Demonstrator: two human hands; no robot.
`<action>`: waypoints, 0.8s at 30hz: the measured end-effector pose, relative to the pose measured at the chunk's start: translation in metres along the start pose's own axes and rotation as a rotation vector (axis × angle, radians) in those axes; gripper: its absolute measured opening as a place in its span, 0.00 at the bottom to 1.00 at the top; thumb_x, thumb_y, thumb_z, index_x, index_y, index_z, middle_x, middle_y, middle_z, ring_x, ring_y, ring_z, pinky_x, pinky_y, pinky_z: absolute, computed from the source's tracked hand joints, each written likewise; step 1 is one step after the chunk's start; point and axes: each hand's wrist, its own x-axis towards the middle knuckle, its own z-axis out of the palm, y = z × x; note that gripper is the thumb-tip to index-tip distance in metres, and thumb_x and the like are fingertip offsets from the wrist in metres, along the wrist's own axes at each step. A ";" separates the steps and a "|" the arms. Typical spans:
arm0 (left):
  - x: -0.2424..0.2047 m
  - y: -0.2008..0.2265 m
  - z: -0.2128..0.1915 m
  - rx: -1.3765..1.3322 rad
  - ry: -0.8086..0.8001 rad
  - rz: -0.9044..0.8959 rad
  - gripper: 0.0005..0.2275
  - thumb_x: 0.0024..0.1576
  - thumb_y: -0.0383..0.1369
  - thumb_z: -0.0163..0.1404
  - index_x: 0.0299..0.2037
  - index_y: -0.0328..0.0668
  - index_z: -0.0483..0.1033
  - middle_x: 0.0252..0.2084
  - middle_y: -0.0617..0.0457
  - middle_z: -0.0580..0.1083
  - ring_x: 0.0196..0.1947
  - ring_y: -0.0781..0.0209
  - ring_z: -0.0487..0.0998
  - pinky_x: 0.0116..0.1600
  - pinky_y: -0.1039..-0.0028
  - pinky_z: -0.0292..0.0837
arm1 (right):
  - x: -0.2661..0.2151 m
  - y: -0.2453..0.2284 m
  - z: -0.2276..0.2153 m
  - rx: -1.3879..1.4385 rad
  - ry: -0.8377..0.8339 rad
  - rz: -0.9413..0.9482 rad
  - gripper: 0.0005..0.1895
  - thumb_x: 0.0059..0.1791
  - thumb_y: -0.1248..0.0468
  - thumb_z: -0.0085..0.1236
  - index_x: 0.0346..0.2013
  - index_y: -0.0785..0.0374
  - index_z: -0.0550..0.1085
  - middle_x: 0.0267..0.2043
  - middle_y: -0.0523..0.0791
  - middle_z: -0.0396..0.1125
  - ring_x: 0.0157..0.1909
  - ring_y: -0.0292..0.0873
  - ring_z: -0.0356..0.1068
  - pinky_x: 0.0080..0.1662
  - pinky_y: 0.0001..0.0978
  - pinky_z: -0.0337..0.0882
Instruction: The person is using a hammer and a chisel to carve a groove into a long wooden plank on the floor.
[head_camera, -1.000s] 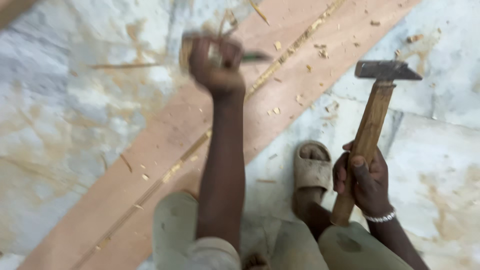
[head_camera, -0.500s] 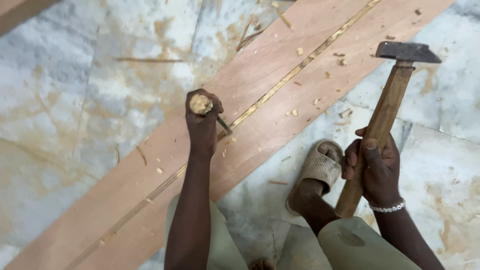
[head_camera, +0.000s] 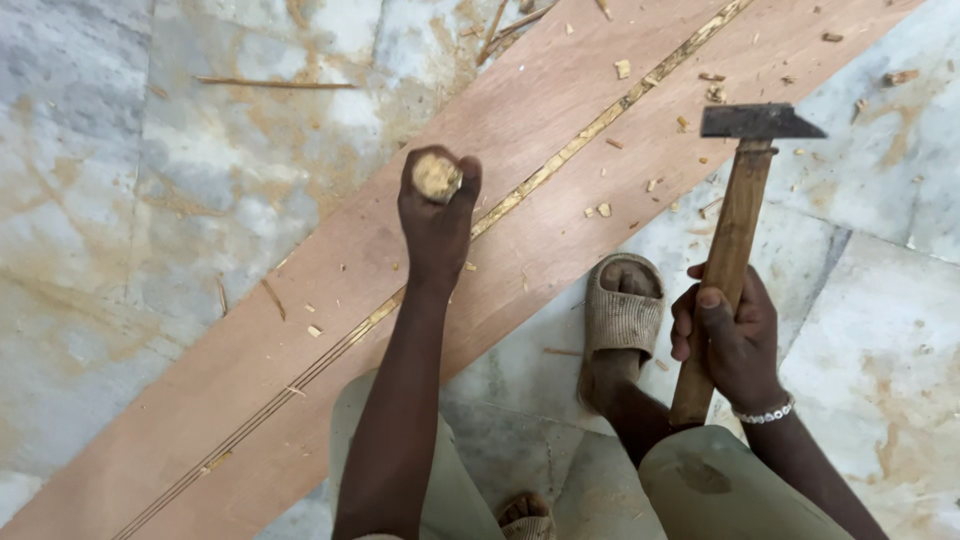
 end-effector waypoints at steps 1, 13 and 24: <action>0.008 0.000 0.003 -0.031 -0.016 0.032 0.11 0.61 0.34 0.62 0.40 0.42 0.70 0.35 0.61 0.69 0.34 0.73 0.70 0.41 0.80 0.71 | 0.004 -0.002 0.002 0.023 -0.003 0.007 0.22 0.58 0.52 0.49 0.56 0.66 0.64 0.26 0.47 0.65 0.21 0.37 0.65 0.26 0.28 0.67; 0.048 -0.004 0.046 0.300 -0.146 0.020 0.20 0.58 0.43 0.63 0.24 0.44 0.66 0.22 0.64 0.66 0.22 0.73 0.64 0.29 0.78 0.64 | 0.025 -0.016 0.022 0.123 -0.014 0.009 0.21 0.58 0.51 0.50 0.55 0.66 0.64 0.26 0.46 0.64 0.20 0.38 0.64 0.26 0.28 0.67; 0.053 -0.001 0.058 0.334 -0.132 0.200 0.23 0.60 0.43 0.64 0.25 0.42 0.62 0.22 0.63 0.62 0.26 0.72 0.60 0.31 0.75 0.61 | 0.017 -0.012 0.005 0.110 0.000 0.021 0.21 0.59 0.51 0.49 0.56 0.65 0.65 0.26 0.46 0.64 0.21 0.38 0.64 0.26 0.27 0.67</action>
